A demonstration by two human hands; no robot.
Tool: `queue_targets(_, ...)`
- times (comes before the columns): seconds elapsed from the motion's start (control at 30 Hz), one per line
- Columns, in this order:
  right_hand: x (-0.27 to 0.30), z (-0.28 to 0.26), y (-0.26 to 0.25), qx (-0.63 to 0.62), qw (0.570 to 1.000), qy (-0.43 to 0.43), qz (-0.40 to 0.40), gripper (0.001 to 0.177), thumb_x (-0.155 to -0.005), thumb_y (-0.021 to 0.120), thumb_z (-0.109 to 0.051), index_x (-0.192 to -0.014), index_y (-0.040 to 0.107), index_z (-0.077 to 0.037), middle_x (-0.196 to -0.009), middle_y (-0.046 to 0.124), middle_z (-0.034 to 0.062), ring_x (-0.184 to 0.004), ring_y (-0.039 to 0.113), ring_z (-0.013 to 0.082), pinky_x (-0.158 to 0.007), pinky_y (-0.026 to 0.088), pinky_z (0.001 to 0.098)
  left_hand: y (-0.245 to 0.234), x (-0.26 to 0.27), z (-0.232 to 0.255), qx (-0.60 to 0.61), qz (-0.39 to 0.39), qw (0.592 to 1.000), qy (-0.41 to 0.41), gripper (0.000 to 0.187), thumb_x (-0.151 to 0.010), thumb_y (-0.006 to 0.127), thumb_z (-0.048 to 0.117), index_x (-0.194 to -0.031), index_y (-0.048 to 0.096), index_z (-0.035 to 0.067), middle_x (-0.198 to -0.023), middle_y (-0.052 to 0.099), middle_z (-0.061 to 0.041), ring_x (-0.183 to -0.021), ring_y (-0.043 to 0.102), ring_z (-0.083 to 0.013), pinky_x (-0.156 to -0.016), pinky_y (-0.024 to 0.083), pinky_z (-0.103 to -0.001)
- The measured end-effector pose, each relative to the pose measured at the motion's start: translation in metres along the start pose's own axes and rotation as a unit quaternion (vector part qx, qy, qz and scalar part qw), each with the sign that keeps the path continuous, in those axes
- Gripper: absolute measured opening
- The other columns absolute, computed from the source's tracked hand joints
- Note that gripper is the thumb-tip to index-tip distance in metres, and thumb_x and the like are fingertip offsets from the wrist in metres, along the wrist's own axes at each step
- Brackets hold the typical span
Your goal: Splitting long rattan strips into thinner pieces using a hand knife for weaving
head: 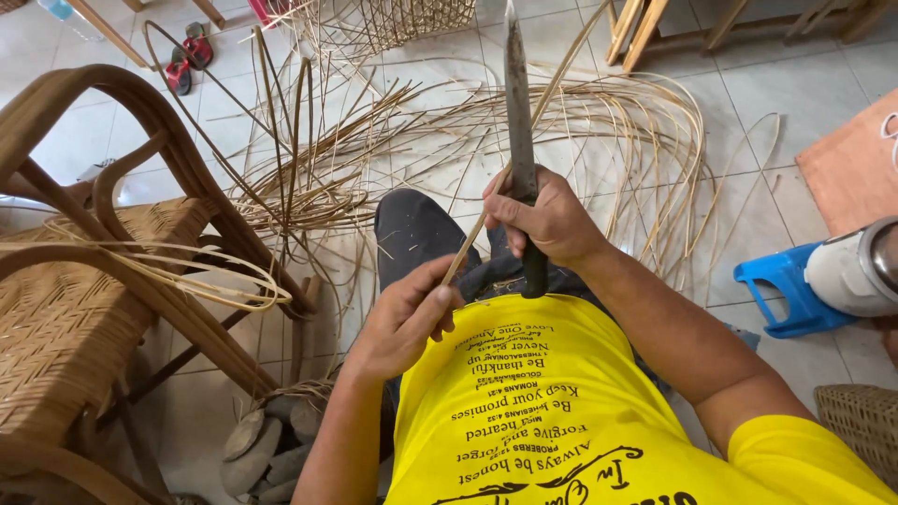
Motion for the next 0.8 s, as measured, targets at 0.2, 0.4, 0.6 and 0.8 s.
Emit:
queue_targets(0.2,0.023,0.012,0.006,-0.006,0.999,0.040,-0.019,0.034,-0.103,0.058,-0.024,-0.125,0.051,0.000,-0.085,0.068,0.0224,-0.038,0.057,0.0158,-0.035,0.050,0.0281,0.004,-0.016,-0.013,0.052,0.035,0.998,-0.005,0.048,-0.101,0.044,0.005,-0.146,0.054,-0.006,-0.086,0.067,-0.016,-0.058,0.056,-0.0122,-0.055,0.055,-0.026)
queue_targets(0.4,0.069,0.033,-0.001,0.122,0.987,0.075,-0.074,0.050,-0.105,0.048,-0.032,-0.145,0.046,-0.002,-0.106,0.065,0.0240,-0.058,0.069,0.0205,-0.048,0.061,0.0322,0.008,-0.005,-0.038,0.109,0.053,0.992,-0.022,0.051,-0.100,0.043,0.006,-0.149,0.053,-0.003,-0.084,0.065,-0.012,-0.056,0.050,-0.0077,-0.051,0.048,-0.022)
queue_targets(0.6,0.058,0.017,-0.010,0.279,0.952,0.081,-0.094,0.042,-0.107,0.044,-0.031,-0.132,0.061,-0.002,-0.055,0.063,0.0144,-0.038,0.057,0.0215,-0.040,0.050,0.0313,0.007,-0.008,-0.047,0.160,0.036,0.986,-0.027,0.055,-0.099,0.041,0.005,-0.154,0.046,-0.003,-0.078,0.062,-0.011,-0.049,0.046,-0.0072,-0.046,0.045,-0.020)
queue_targets(0.8,0.061,0.041,-0.026,0.291,0.933,0.113,-0.180,0.038,-0.107,0.042,-0.029,-0.129,0.061,-0.004,-0.065,0.066,0.0135,-0.045,0.060,0.0216,-0.043,0.054,0.0333,0.008,0.001,-0.054,0.247,0.025,0.968,-0.044,0.054,-0.101,0.042,0.005,-0.154,0.044,-0.005,-0.077,0.058,-0.010,-0.046,0.044,-0.0049,-0.043,0.041,-0.018)
Point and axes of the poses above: each hand's wrist, its own x-axis away from the middle knuckle, its own y-axis out of the palm, z = x × y, the point moved 8 cm from there along -x, towards the middle knuckle
